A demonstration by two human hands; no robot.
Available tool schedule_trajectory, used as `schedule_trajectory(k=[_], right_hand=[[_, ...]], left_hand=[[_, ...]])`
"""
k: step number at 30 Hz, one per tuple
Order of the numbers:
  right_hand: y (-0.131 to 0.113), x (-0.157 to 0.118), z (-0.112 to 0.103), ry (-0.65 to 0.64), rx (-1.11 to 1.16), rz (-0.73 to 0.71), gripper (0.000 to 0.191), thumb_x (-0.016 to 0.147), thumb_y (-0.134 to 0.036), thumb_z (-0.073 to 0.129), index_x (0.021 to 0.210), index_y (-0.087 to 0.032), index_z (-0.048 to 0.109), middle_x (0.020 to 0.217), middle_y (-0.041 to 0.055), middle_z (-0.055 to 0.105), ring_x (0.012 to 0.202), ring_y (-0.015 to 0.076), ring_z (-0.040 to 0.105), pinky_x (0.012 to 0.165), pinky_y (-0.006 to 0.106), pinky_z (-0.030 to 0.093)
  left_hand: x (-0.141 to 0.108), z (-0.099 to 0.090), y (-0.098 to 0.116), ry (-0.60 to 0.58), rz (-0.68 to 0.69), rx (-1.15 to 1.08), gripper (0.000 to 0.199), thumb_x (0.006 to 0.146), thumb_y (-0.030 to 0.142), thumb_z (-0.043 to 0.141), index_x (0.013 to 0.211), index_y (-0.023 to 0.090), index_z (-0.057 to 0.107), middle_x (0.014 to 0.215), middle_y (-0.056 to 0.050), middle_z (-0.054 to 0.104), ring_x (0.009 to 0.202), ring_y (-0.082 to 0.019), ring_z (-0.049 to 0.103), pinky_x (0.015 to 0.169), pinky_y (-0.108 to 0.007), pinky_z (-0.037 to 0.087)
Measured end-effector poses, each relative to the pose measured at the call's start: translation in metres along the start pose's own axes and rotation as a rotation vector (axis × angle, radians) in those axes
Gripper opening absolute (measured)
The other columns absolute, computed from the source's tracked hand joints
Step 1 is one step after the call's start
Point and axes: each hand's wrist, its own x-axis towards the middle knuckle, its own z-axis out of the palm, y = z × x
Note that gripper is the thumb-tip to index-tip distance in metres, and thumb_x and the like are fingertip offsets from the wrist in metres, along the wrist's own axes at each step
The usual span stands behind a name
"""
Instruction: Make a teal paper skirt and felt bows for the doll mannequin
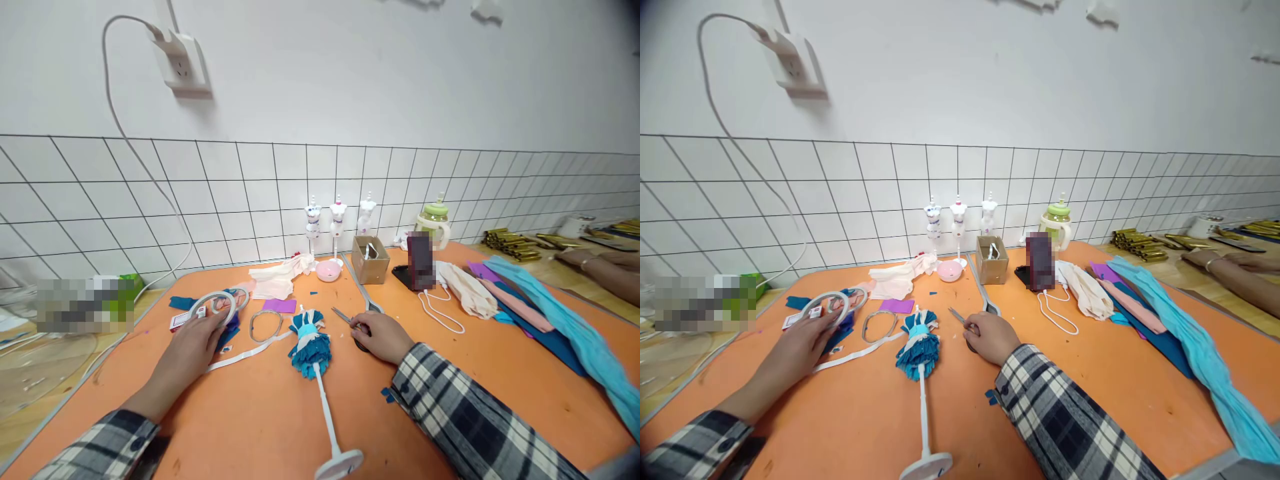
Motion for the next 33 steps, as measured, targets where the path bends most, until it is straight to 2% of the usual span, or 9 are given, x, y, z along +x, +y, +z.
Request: schedule_trajectory(k=[2, 5, 9, 12, 17, 19, 23, 26, 33], right_hand=[[0.001, 0.001, 0.0, 0.004, 0.011, -0.005, 0.022, 0.087, -0.033, 0.056, 0.099, -0.022, 0.071, 0.09, 0.0033, 0.068, 0.08, 0.0167, 0.06, 0.069, 0.027, 0.038], [0.002, 0.002, 0.001, 0.007, 0.027, -0.017, 0.021, 0.087, -0.032, 0.057, 0.099, -0.021, 0.071, 0.088, 0.0035, 0.068, 0.078, 0.0163, 0.06, 0.069, 0.026, 0.038], [0.002, 0.001, 0.002, 0.013, 0.042, -0.032, 0.02, 0.087, -0.031, 0.059, 0.096, -0.021, 0.072, 0.089, 0.0045, 0.067, 0.079, 0.0168, 0.059, 0.069, 0.027, 0.038], [0.003, 0.001, 0.003, 0.025, 0.049, -0.036, 0.019, 0.087, -0.029, 0.059, 0.097, -0.02, 0.072, 0.089, 0.0047, 0.066, 0.081, 0.0169, 0.059, 0.071, 0.027, 0.039], [0.001, 0.001, 0.002, 0.101, 0.065, -0.032, 0.018, 0.09, -0.024, 0.055, 0.099, -0.018, 0.07, 0.094, 0.006, 0.063, 0.086, 0.0161, 0.059, 0.077, 0.027, 0.042], [-0.001, 0.0, 0.003, 0.123, 0.078, -0.049, 0.018, 0.09, -0.024, 0.056, 0.099, -0.019, 0.07, 0.095, 0.0053, 0.063, 0.089, 0.0158, 0.06, 0.079, 0.027, 0.042], [0.0, -0.002, 0.003, 0.157, 0.092, -0.065, 0.017, 0.09, -0.024, 0.055, 0.098, -0.019, 0.07, 0.097, 0.0048, 0.065, 0.091, 0.0161, 0.061, 0.079, 0.027, 0.043], [-0.009, -0.007, -0.004, 0.218, 0.074, -0.054, 0.019, 0.092, -0.024, 0.053, 0.103, -0.019, 0.068, 0.096, 0.0048, 0.065, 0.088, 0.0169, 0.062, 0.077, 0.029, 0.043], [-0.108, -0.019, -0.038, 0.196, 0.073, -0.451, 0.015, 0.089, -0.027, 0.059, 0.1, -0.024, 0.07, 0.089, 0.0026, 0.068, 0.087, 0.018, 0.06, 0.077, 0.029, 0.042]], left_hand=[[0.002, -0.002, -0.003, 0.033, 0.008, 0.019, 0.041, 0.092, 0.036, 0.043, 0.126, 0.02, 0.059, 0.117, -0.016, 0.069, 0.108, -0.037, 0.062, 0.088, -0.047, 0.047], [0.001, -0.01, 0.026, 0.207, 0.016, 0.001, 0.043, 0.089, 0.042, 0.05, 0.124, 0.018, 0.056, 0.119, -0.016, 0.066, 0.113, -0.036, 0.058, 0.095, -0.048, 0.042], [0.001, -0.009, 0.092, 0.057, 0.081, -0.04, 0.046, 0.083, 0.058, 0.057, 0.106, 0.018, 0.06, 0.104, -0.013, 0.068, 0.103, -0.034, 0.059, 0.089, -0.045, 0.043], [0.004, -0.001, 0.117, -0.049, 0.018, -0.032, 0.037, 0.086, 0.056, 0.052, 0.089, 0.02, 0.06, 0.094, -0.011, 0.068, 0.097, -0.033, 0.059, 0.088, -0.048, 0.039], [0.001, -0.005, 0.103, -0.109, 0.002, -0.139, 0.032, 0.096, 0.04, 0.034, 0.079, 0.022, 0.053, 0.078, -0.006, 0.067, 0.081, -0.027, 0.064, 0.076, -0.04, 0.044], [-0.004, -0.014, 0.093, -0.068, -0.169, -0.342, 0.031, 0.098, 0.041, 0.03, 0.084, 0.023, 0.051, 0.075, -0.004, 0.067, 0.071, -0.024, 0.064, 0.066, -0.035, 0.046], [-0.01, -0.033, 0.082, 0.206, -0.381, -0.75, 0.036, 0.095, 0.052, 0.037, 0.106, 0.022, 0.053, 0.099, -0.008, 0.071, 0.09, -0.023, 0.067, 0.072, -0.034, 0.052], [-0.015, -0.041, 0.082, 0.206, -0.444, -1.008, 0.045, 0.09, 0.052, 0.047, 0.126, 0.024, 0.049, 0.109, -0.009, 0.068, 0.096, -0.025, 0.065, 0.064, -0.031, 0.052], [-0.032, -0.048, 0.107, 0.041, -0.433, -1.369, 0.04, 0.082, 0.049, 0.051, 0.11, 0.022, 0.062, 0.071, -0.002, 0.061, 0.065, -0.021, 0.059, 0.06, -0.033, 0.051]])
